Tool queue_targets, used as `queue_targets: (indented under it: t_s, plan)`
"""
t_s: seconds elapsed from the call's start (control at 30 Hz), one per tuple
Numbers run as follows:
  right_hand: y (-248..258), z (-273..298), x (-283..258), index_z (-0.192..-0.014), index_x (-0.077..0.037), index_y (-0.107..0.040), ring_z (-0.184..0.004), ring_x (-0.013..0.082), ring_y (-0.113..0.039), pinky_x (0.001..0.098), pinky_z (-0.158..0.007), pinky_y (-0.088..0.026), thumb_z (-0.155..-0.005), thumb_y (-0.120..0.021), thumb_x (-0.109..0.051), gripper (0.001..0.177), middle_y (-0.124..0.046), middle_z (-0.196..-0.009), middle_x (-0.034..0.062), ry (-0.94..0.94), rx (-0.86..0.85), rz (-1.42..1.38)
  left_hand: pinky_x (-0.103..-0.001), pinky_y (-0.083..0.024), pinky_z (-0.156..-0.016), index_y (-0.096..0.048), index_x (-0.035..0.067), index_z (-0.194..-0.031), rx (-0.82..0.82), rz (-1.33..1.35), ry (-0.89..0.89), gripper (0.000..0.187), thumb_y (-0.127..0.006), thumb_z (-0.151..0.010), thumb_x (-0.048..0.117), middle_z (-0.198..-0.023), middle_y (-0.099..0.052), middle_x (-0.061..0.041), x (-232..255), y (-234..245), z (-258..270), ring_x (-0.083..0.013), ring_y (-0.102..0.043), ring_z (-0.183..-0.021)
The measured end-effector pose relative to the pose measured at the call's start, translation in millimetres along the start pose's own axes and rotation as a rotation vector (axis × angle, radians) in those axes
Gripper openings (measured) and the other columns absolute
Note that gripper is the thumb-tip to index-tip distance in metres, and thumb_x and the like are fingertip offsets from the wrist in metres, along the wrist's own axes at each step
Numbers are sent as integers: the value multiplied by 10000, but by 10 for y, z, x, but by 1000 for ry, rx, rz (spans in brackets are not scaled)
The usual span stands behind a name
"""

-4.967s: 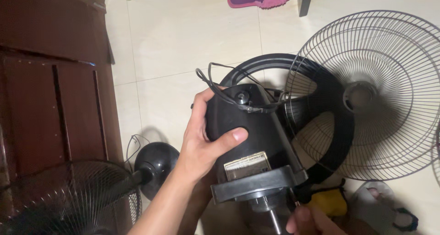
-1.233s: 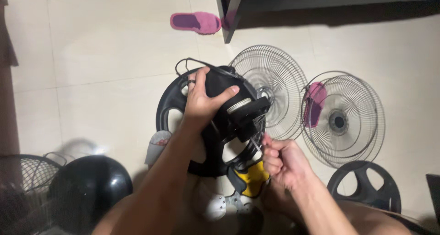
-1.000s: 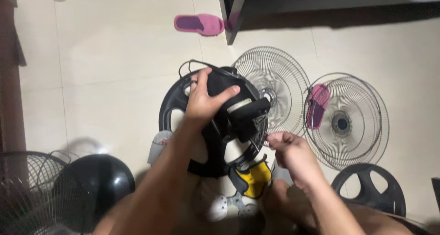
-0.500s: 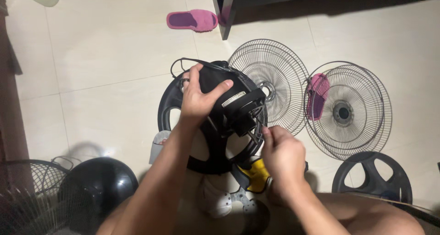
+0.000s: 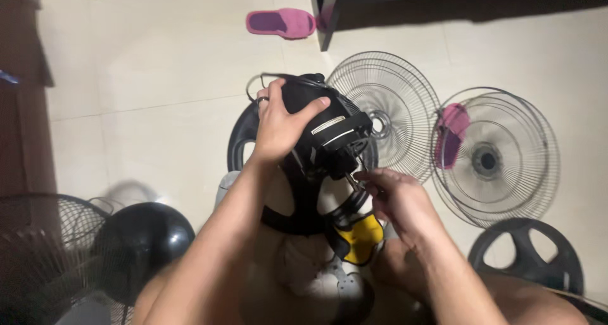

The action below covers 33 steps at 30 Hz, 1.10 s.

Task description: The person removes the rear plastic cap and a metal retaining nut from the fan motor shaft, then detaches the motor housing from the fan stand. The person uses a screwdriver to loosen the nut and handles the fan components by hand.

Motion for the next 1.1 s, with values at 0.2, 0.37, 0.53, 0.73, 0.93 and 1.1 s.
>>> queue_targets:
  t_s: [0.2,0.37,0.53,0.73,0.93,1.1]
  plan:
    - [-114,77,150,-1148,-106,-708,-461,115,-405,264,-421,-288,-1021,-526,-275,279,-492,-604,31,-60,60,199,-383,-566,-960,-492,-39,-1357,10,4,84,925,-806,-726,560,-1237,-639,-237,25,39,64,-324,-679,-1156]
    - [-122,-45,306,-1164,-142,-671,-484,111,-443,276,-430,-332,-989,-498,-266,275,-527,-621,19,-44,-13,102,-382,-416,-1124,-522,-24,-1447,131,-79,8,825,-741,-893,546,-1381,-596,-219,-96,48,126,-303,-541,-1348]
    - [66,-160,436,-1064,-89,-696,-546,136,-493,296,-521,-411,-1010,-556,-315,271,-554,-651,53,179,-52,368,-414,-410,-1204,-459,28,-1572,26,201,-117,837,-741,-897,434,-1565,-435,-197,-89,337,735,-297,-462,-1472]
    - [570,-287,201,-1061,-50,-706,-794,142,-612,303,-693,-478,-911,-735,-272,269,-666,-877,33,308,-17,541,-451,-344,-1250,-325,45,-1613,-7,-91,-299,1036,-893,-783,298,-1605,-386,-198,101,169,1124,-334,-390,-1517]
    - [457,-1049,-661,-1479,-75,-413,-1153,224,-662,313,-938,-563,-634,-898,-121,975,-670,-1234,111,556,-448,618,-453,-403,-1270,-310,125,-1661,-2,-126,-241,1064,-881,-783,307,-1723,-297,-183,162,4,1168,-343,-370,-1600]
    - [88,-1395,-1068,-1651,-195,-71,-1241,274,-588,377,-992,-476,-556,-1023,-98,1454,-622,-1301,141,525,-579,1314,-483,-301,-1231,-165,143,-1655,-68,-285,-149,1297,-947,-643,362,-1728,-145,-189,158,-3,1207,-383,-249,-1576]
Point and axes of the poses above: each hand's wrist, its own z-axis away from the middle knuckle, its own y-axis out of the back of the hand, x = y × z, the point moved 2 cm from there along -z, towards the middle knuckle
